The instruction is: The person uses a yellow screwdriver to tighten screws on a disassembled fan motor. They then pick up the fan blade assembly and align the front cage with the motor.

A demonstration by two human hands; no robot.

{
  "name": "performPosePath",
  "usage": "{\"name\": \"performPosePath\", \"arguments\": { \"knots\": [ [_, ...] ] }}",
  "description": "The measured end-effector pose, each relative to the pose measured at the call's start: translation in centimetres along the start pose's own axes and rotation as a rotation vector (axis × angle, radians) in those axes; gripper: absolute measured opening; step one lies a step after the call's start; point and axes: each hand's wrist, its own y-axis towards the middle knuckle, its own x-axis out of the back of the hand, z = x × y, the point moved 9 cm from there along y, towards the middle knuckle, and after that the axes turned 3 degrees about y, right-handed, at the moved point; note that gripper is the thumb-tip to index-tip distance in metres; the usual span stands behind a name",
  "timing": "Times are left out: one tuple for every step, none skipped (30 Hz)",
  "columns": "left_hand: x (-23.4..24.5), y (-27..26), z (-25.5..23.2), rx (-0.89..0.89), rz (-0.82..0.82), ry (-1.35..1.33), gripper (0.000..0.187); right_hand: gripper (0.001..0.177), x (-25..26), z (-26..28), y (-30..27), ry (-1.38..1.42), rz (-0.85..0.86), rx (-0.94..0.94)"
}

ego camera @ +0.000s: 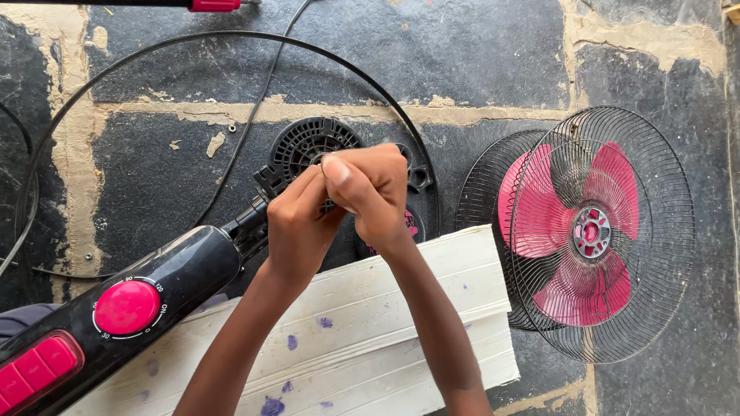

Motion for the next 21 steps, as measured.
{"name": "performPosePath", "arguments": {
  "knots": [
    [0.0, 0.0, -0.2, -0.016, 0.004, -0.014, 0.024, 0.045, 0.1, 0.5, -0.1, 0.009, -0.008, 0.034],
    [0.1, 0.0, -0.3, -0.031, 0.007, -0.027, 0.025, 0.043, 0.1, 1.0, -0.2, 0.017, -0.014, 0.068],
    [0.1, 0.0, -0.5, -0.046, 0.009, -0.041, 0.026, 0.042, 0.1, 1.4, -0.3, 0.026, -0.02, 0.102],
    [0.0, 0.0, -0.4, -0.028, 0.026, -0.052, 0.025, 0.042, 0.1, 1.6, -0.5, 0.034, -0.038, 0.092],
    [-0.1, 0.0, -0.3, -0.011, 0.043, -0.064, 0.024, 0.042, 0.1, 1.7, -0.5, 0.042, -0.057, 0.083],
    [-0.1, 0.2, -0.3, 0.0, 0.05, -0.071, 0.024, 0.042, 0.1, 1.8, -0.3, 0.052, -0.068, 0.083],
    [0.0, 0.5, -0.2, 0.003, 0.045, -0.074, 0.022, 0.041, -0.1, 1.8, 0.1, 0.033, -0.059, 0.08],
    [0.0, 0.6, 0.0, 0.011, 0.05, -0.081, 0.021, 0.041, -0.1, 1.6, 0.2, 0.013, -0.057, 0.068],
    [0.0, 0.6, 0.2, 0.019, 0.054, -0.088, 0.02, 0.041, -0.3, 1.5, 0.3, -0.007, -0.056, 0.057],
    [-0.1, 0.9, 0.0, 0.003, 0.058, -0.092, 0.019, 0.042, -0.1, 1.6, 0.4, 0.024, -0.099, 0.072],
    [-0.2, 1.1, -0.1, -0.013, 0.062, -0.097, 0.019, 0.043, 0.0, 1.7, 0.4, 0.057, -0.142, 0.086],
    [-0.2, 1.2, -0.2, -0.023, 0.066, -0.102, 0.019, 0.044, 0.2, 1.8, 0.3, 0.089, -0.183, 0.094],
    [-0.3, 1.4, -0.1, -0.013, 0.081, -0.125, 0.019, 0.044, 0.2, 1.7, 0.2, 0.081, -0.214, 0.101],
    [-0.4, 1.4, 0.1, -0.002, 0.103, -0.148, 0.019, 0.044, 0.1, 1.6, -0.1, 0.074, -0.251, 0.104],
    [-0.5, 1.5, 0.3, 0.009, 0.124, -0.171, 0.019, 0.044, 0.1, 1.5, -0.3, 0.067, -0.288, 0.108],
    [-0.6, 1.6, 0.4, 0.015, 0.151, -0.176, 0.018, 0.044, 0.1, 1.6, -0.6, 0.036, -0.321, 0.126],
    [-0.7, 1.6, 0.5, 0.021, 0.177, -0.18, 0.018, 0.044, 0.1, 1.8, -0.9, 0.005, -0.355, 0.144],
    [-0.8, 1.6, 0.6, 0.028, 0.203, -0.187, 0.017, 0.043, 0.1, 1.9, -1.2, -0.028, -0.387, 0.16],
    [-0.8, 1.7, 0.6, 0.019, 0.215, -0.199, 0.017, 0.043, 0.1, 1.8, -1.4, -0.01, -0.407, 0.162],
    [-0.8, 1.7, 0.7, 0.009, 0.228, -0.211, 0.017, 0.044, 0.1, 1.7, -1.7, 0.006, -0.428, 0.164],
    [-0.8, 1.7, 0.7, -0.001, 0.242, -0.224, 0.017, 0.044, 0.0, 1.6, -2.1, 0.023, -0.449, 0.165]
  ]
}}
